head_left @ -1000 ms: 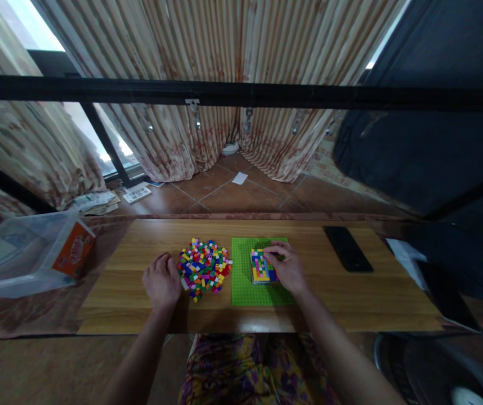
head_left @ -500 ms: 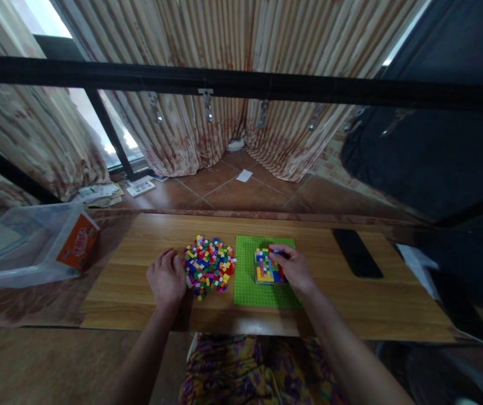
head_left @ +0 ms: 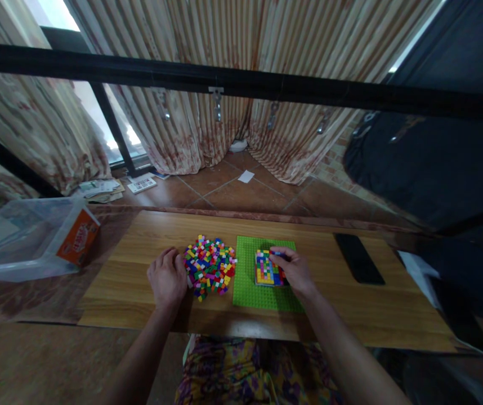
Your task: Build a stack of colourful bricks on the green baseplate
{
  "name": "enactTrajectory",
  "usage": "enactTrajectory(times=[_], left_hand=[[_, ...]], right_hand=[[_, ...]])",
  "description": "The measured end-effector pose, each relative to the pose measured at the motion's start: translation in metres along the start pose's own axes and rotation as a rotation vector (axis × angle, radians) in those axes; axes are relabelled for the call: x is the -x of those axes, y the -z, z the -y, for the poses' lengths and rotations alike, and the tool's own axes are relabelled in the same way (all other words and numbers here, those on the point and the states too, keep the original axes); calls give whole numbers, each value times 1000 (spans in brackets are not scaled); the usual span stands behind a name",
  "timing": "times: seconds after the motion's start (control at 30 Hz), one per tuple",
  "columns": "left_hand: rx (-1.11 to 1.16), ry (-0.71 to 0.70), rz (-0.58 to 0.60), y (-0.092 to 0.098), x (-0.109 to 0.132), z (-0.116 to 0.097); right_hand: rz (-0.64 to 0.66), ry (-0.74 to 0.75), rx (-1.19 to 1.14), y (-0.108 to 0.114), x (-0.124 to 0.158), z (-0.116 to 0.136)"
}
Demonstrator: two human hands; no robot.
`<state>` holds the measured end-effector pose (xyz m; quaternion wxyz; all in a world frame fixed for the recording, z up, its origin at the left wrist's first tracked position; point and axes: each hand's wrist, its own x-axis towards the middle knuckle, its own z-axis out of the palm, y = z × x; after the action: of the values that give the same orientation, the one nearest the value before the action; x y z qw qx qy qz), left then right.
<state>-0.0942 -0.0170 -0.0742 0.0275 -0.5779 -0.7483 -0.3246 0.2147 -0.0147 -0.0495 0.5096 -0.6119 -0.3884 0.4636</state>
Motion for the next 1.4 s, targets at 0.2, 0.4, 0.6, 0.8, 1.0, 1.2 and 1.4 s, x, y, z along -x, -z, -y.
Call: enactTrajectory(times=[0.2,0.4,0.6,0.8,1.0,1.2,1.4], left_hand=[[7,8,3,-1,0,0],[8,10,43,2,-1,-2],[21,5,35,3,0,-1],[11,26,27,2,0,-3],[22,53,43,5,1,-7],[1,73,67,9,2,-13],[25,68,48,7,2,-10]], right_hand=[[-40,3,-2,-4,-1,-3],[10,-6,40,0,-3,-3],[40,349,495,11,18,4],[94,492,832,0,35,1],[118,547,857,15,30,-4],[224,537,808,36,22,-9],[379,533,809,58,10,-2]])
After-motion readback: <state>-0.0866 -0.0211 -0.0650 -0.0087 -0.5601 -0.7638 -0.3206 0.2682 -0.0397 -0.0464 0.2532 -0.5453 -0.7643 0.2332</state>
